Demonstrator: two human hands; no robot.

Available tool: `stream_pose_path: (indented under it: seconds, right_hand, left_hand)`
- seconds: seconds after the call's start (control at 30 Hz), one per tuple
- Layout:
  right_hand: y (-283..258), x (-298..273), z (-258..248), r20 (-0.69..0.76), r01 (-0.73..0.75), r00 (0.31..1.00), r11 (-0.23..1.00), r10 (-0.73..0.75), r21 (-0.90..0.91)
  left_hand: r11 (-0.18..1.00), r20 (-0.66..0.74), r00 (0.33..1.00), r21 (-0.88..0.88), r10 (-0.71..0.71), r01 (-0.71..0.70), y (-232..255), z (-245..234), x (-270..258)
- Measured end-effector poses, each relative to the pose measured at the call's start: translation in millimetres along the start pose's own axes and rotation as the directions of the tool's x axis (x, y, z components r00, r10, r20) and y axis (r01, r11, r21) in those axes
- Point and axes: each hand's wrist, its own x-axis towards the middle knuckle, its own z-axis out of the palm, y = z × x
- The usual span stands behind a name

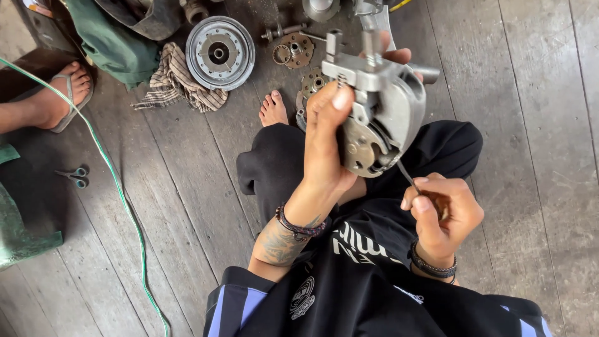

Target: The person scrubs a circular metal part with a wire brush, then uses a screwdriver to clean the interior of a brake caliper assembly. The person handles various mechanical components on the floor while sitting cross-legged.

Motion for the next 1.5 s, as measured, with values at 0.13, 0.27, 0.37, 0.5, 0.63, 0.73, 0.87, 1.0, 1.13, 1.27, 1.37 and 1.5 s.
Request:
stream_pose_path:
  seconds: [0.13,0.27,0.37,0.5,0.63,0.73,0.87,1.0,1.13,1.27,1.37,1.5]
  right_hand:
    - [-0.4,1.9,-9.8,0.043,0.04,0.999,0.985,-0.034,-0.167]
    - [-2.4,3.7,-7.9,0.059,0.02,0.998,0.986,-0.01,-0.165]
    - [-3.1,7.7,-3.8,0.066,0.037,0.997,0.987,-0.027,-0.157]
    - [-5.3,9.3,-6.8,0.097,0.008,0.995,0.99,0.005,-0.138]
    - [2.0,8.7,-24.5,0.12,0.0,0.993,0.985,0.021,-0.17]
    - [4.9,7.0,-23.6,0.106,0.019,0.994,0.948,0.016,-0.319]
    - [4.0,7.2,-16.5,0.05,0.052,0.998,0.934,-0.037,-0.353]
    - [1.1,9.2,-17.5,0.048,0.082,0.996,0.914,-0.069,-0.398]
    - [5.2,4.7,-21.4,0.043,0.062,0.998,0.955,-0.052,-0.291]
    - [21.2,-3.9,-23.6,-0.114,0.093,0.988,0.992,-0.101,-0.08]
    - [18.7,-4.2,-25.4,-0.253,0.127,0.958,0.991,-0.134,-0.045]
    - [18.3,-3.8,-25.8,-0.212,0.151,0.962,0.982,-0.172,-0.111]
  left_hand:
    - [0.998,0.103,0.994,0.051,0.03,-0.036,-4.9,-7.8,-1.5]
    - [0.946,0.18,0.981,0.301,0.068,-0.121,-4.0,-3.6,-1.8]
    - [0.903,0.226,0.973,0.405,0.053,-0.143,4.8,7.7,-1.2]
    - [0.802,0.25,0.968,0.58,-0.008,-0.143,12.3,13.7,0.9]
    - [0.777,0.285,0.949,0.625,-0.136,-0.077,12.6,20.8,-0.7]
    - [0.766,0.326,0.934,0.634,-0.147,-0.101,2.6,19.3,-1.4]
    - [0.776,0.304,0.947,0.62,-0.101,-0.116,-2.6,18.1,-0.6]
    - [0.782,0.297,0.951,0.611,-0.086,-0.12,-3.6,17.0,-0.5]
    - [0.802,0.297,0.953,0.583,-0.065,-0.128,-1.5,14.8,-1.6]
    - [0.849,0.208,0.978,0.515,0.008,-0.116,0.3,6.8,-0.4]
    - [0.875,0.117,0.991,0.469,0.071,-0.118,5.0,5.1,1.3]
    - [0.885,0.095,0.994,0.455,0.06,-0.098,7.4,7.8,0.0]
